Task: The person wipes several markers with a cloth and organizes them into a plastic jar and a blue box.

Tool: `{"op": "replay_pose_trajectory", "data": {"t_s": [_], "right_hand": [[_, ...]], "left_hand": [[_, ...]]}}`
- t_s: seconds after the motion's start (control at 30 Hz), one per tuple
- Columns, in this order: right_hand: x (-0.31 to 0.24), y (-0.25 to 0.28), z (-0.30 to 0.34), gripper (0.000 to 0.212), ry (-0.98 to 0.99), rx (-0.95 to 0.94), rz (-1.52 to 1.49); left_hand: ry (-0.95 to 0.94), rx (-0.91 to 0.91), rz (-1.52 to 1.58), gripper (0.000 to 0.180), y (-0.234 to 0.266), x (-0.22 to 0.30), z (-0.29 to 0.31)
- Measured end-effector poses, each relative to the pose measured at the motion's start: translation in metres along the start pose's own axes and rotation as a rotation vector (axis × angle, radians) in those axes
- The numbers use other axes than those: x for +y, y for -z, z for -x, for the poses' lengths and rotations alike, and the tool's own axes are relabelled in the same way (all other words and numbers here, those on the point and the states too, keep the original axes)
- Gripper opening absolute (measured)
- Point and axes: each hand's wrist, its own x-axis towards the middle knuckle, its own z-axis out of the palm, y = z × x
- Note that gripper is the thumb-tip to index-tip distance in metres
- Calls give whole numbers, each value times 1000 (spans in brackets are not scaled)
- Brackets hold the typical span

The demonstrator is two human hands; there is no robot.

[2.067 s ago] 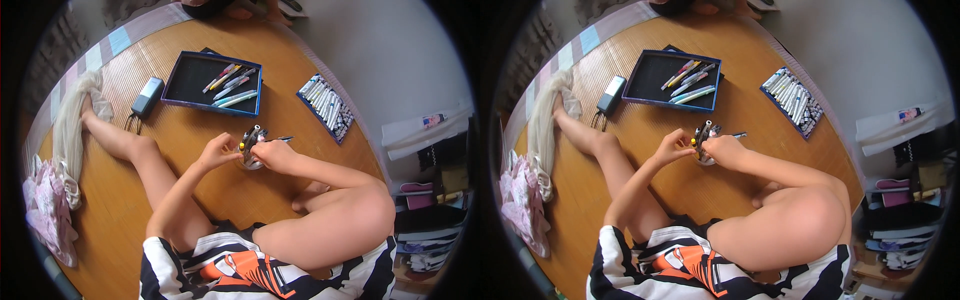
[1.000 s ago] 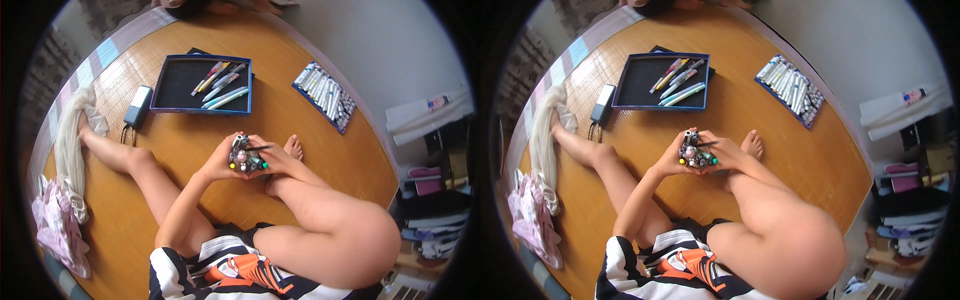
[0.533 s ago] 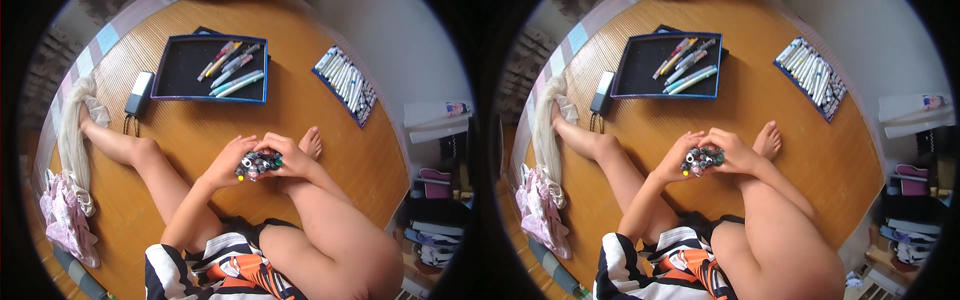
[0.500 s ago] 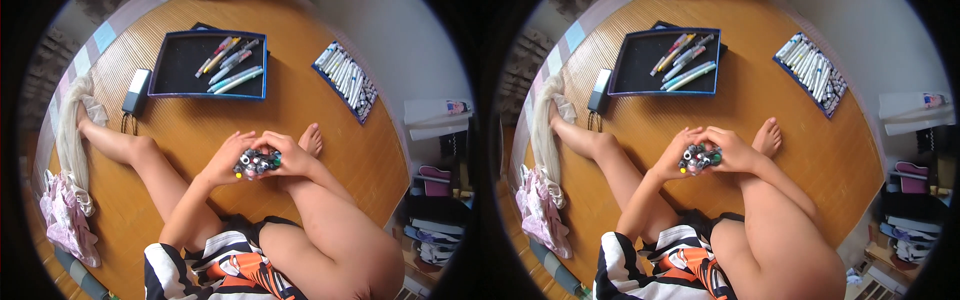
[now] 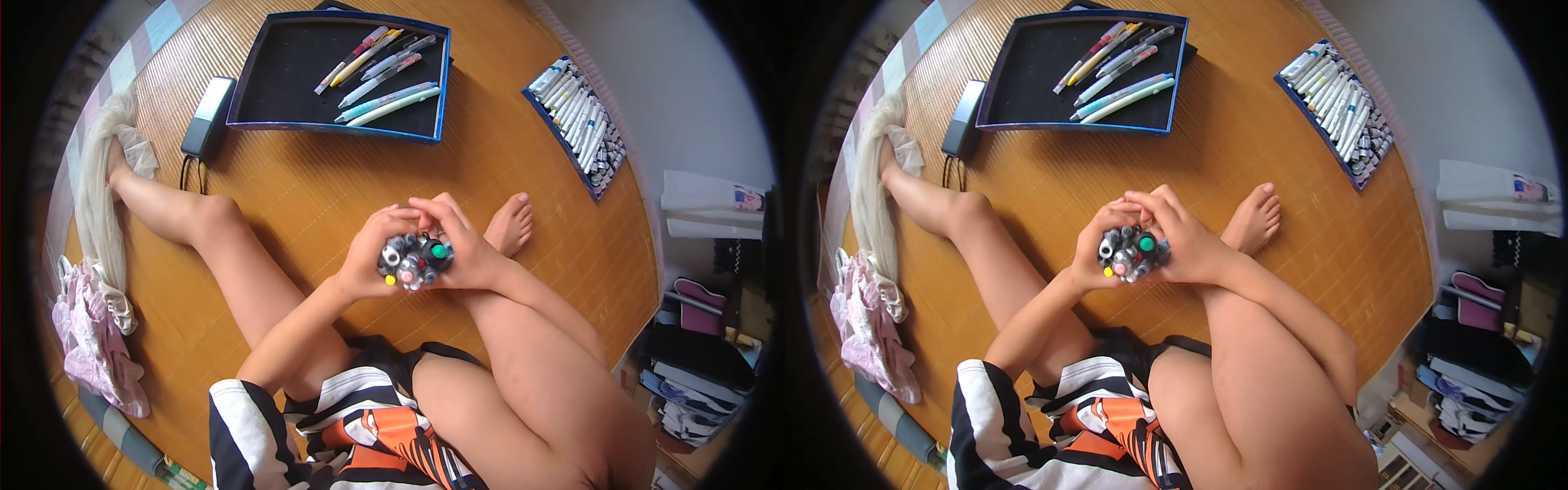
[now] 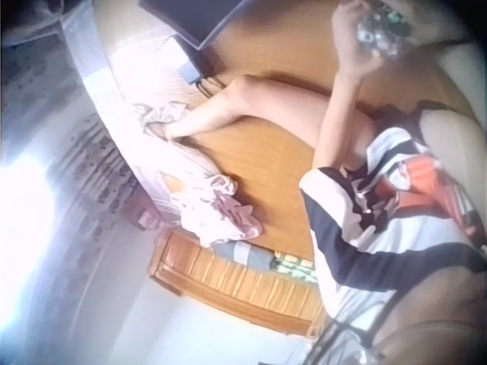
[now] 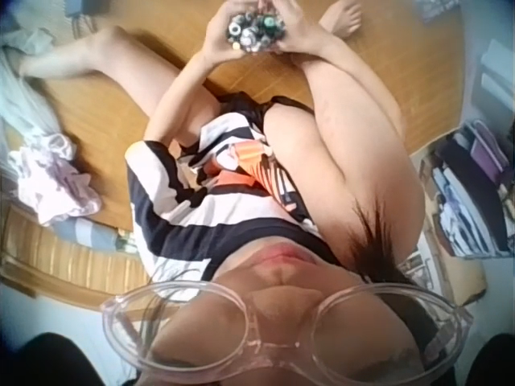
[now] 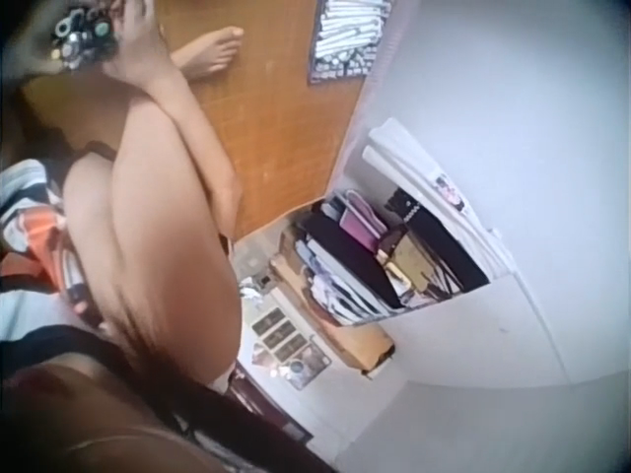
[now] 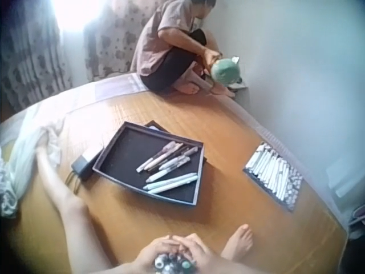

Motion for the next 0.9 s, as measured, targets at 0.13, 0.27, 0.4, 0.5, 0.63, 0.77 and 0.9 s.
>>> {"op": "replay_pose_trajectory", "data": {"t_s": [0.13, 0.27, 0.4, 0.5, 0.63, 0.77, 0.9], "right_hand": [[4, -1, 1, 68, -25, -3, -42], [4, -1, 2, 59, 0, -27, 58], [-2, -1, 4, 58, 24, -103, 200], [-3, 1, 6, 53, 64, -192, 315], [0, 0, 6, 44, 93, -194, 336], [0, 0, 6, 34, 112, -232, 344], [1, 3, 10, 30, 219, -304, 329]], "left_hand": [[-30, 133, -92, 48, -8, 7, 8], [24, 153, -171, 49, -11, 5, 13], [32, 130, -161, 53, -11, 6, 22], [73, 146, -159, 54, -12, 9, 31], [140, 129, -270, 54, -12, 19, 25], [150, 90, -324, 51, -9, 16, 31], [45, 13, -361, 47, -9, 22, 35]]}}
